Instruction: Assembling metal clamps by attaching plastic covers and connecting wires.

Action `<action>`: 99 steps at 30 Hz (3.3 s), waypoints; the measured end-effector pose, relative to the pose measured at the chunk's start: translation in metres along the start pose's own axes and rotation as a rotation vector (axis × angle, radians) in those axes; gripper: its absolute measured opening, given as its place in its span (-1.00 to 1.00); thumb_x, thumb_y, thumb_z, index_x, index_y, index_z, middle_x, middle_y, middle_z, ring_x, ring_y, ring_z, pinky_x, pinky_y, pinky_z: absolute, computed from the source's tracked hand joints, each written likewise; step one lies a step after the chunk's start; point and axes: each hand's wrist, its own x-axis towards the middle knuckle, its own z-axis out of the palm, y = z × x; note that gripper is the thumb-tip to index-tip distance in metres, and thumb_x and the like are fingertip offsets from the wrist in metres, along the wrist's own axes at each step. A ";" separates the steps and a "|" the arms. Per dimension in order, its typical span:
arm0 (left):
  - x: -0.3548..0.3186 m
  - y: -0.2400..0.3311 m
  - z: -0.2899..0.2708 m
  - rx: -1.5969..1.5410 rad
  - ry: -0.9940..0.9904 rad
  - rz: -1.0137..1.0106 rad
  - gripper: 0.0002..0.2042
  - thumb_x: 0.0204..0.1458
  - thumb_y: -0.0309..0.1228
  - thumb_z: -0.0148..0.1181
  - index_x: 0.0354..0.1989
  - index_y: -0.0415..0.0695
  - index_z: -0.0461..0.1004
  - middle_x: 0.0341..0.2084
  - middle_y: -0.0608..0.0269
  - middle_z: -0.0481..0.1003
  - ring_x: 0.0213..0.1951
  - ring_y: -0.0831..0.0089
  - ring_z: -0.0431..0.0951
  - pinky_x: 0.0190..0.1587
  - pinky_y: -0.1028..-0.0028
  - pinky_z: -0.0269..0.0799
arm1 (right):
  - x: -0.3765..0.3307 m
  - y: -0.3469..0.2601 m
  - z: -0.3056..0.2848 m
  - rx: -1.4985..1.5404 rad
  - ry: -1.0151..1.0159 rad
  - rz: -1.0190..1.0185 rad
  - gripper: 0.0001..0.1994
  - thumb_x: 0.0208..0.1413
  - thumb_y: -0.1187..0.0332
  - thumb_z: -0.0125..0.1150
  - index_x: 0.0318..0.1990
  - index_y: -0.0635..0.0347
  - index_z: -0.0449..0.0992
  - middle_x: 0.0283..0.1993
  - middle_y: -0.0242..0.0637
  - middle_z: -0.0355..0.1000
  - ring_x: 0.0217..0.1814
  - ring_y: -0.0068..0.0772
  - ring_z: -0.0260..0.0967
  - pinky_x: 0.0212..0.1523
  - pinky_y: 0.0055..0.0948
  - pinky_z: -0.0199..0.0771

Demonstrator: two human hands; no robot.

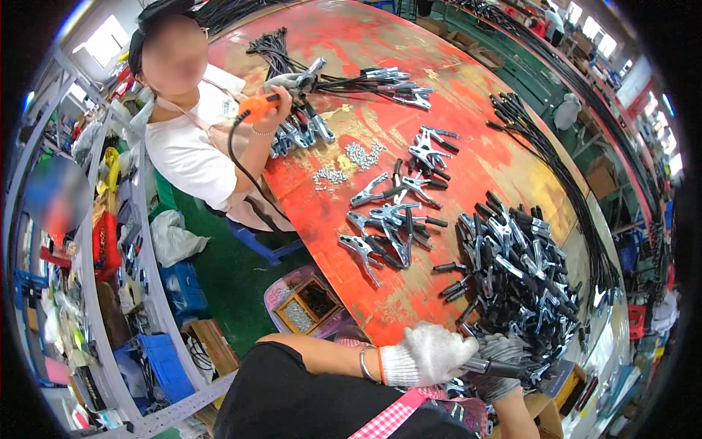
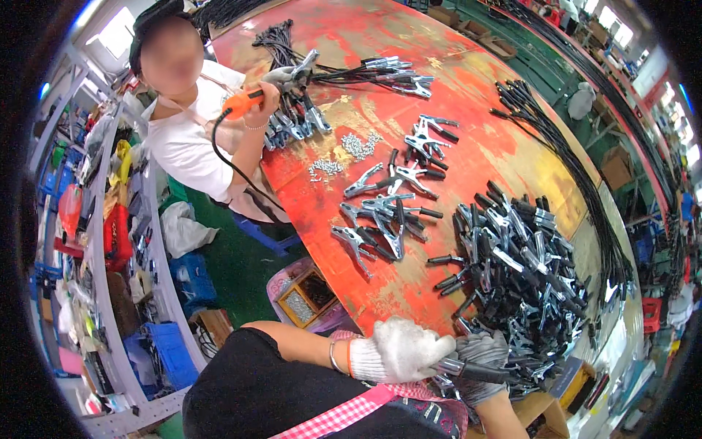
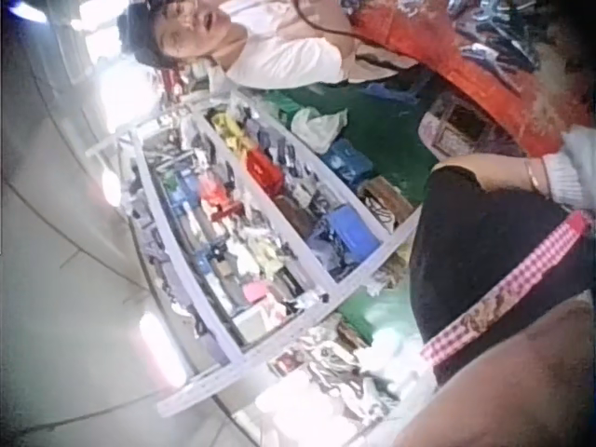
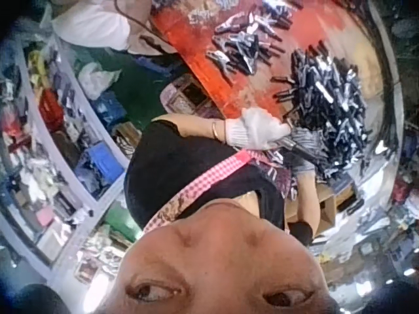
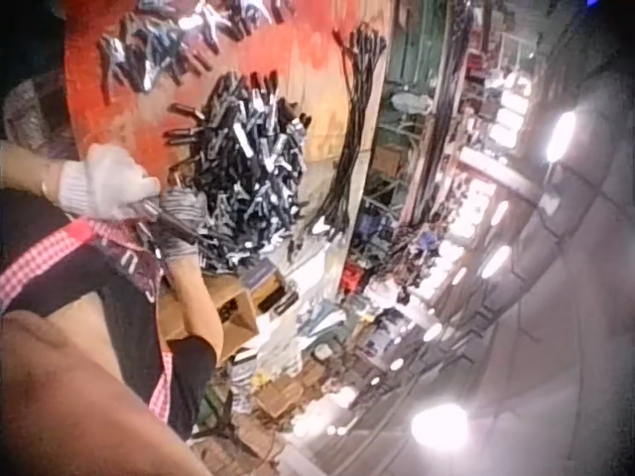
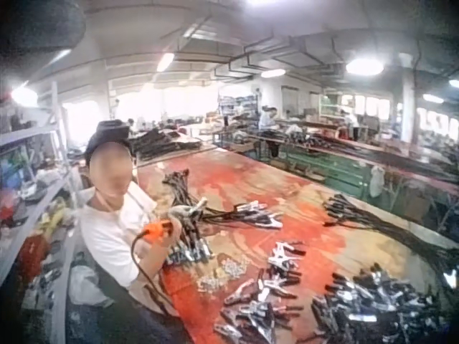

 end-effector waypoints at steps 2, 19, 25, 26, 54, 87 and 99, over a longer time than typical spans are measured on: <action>0.002 0.001 -0.005 0.010 0.042 0.014 -0.79 -0.21 -0.16 0.15 -0.47 0.04 0.36 -0.82 0.23 0.37 -0.75 0.21 0.46 -0.74 0.17 0.30 | 0.003 -0.003 0.007 0.089 0.067 0.006 -0.70 -0.23 -0.03 0.15 -0.54 -0.03 0.44 -0.58 -0.33 0.35 -0.40 -0.26 0.38 -0.25 -0.14 0.25; 0.020 -0.012 0.000 -0.117 -0.468 -0.188 -0.71 -0.04 -0.16 0.03 -0.41 -0.17 0.43 -0.56 -0.04 0.50 -0.46 0.01 0.55 -0.38 0.12 0.45 | -0.002 -0.015 -0.004 0.133 0.226 0.182 -0.70 -0.27 0.27 0.20 -0.29 0.10 0.45 -0.27 -0.27 0.38 -0.14 -0.23 0.34 -0.10 -0.16 0.30; 0.014 -0.020 -0.001 -0.118 -0.621 -0.017 -0.69 -0.08 -0.13 0.05 -0.46 -0.17 0.43 -0.64 -0.05 0.47 -0.53 0.01 0.53 -0.44 0.10 0.41 | -0.002 -0.023 0.006 0.226 -0.301 0.152 -0.77 -0.15 0.13 0.18 -0.43 0.06 0.49 -0.45 -0.26 0.48 -0.30 -0.25 0.48 -0.27 -0.16 0.35; 0.004 -0.020 -0.003 -0.148 -0.561 0.006 -0.69 -0.05 -0.09 0.04 -0.44 -0.11 0.44 -0.65 -0.02 0.47 -0.54 0.03 0.53 -0.47 0.13 0.41 | -0.006 -0.023 -0.007 0.262 -0.331 0.102 -0.76 -0.09 0.11 0.14 -0.45 0.08 0.46 -0.47 -0.25 0.48 -0.37 -0.23 0.49 -0.36 -0.13 0.37; 0.024 -0.025 -0.025 0.071 -0.753 -0.010 -0.66 -0.06 -0.04 0.13 -0.59 -0.08 0.45 -0.75 0.13 0.43 -0.70 0.21 0.49 -0.63 0.23 0.39 | -0.085 -0.006 0.032 0.110 -0.248 0.269 -0.80 -0.02 0.17 0.11 -0.43 0.10 0.39 -0.67 -0.26 0.33 -0.63 -0.22 0.33 -0.57 -0.17 0.28; -0.043 -0.099 0.088 -0.198 0.011 -0.548 -0.78 -0.04 -0.27 0.17 -0.23 -0.06 0.49 -0.29 0.11 0.49 -0.24 0.13 0.51 -0.22 0.28 0.42 | 0.207 0.109 0.110 0.349 -0.047 0.683 -0.57 0.01 0.07 0.12 0.00 0.09 0.38 -0.12 -0.03 0.44 -0.08 -0.05 0.43 -0.08 -0.13 0.41; 0.007 -0.088 0.112 -1.219 -0.405 -0.638 -0.67 0.10 -0.15 0.11 -0.15 -0.16 0.36 -0.55 0.41 0.38 -0.57 0.68 0.34 -0.55 0.61 0.31 | 0.033 -0.015 0.109 1.645 0.506 0.822 -0.49 -0.07 0.20 0.32 0.04 0.19 0.33 -0.18 -0.32 0.39 -0.14 -0.45 0.30 -0.11 -0.47 0.36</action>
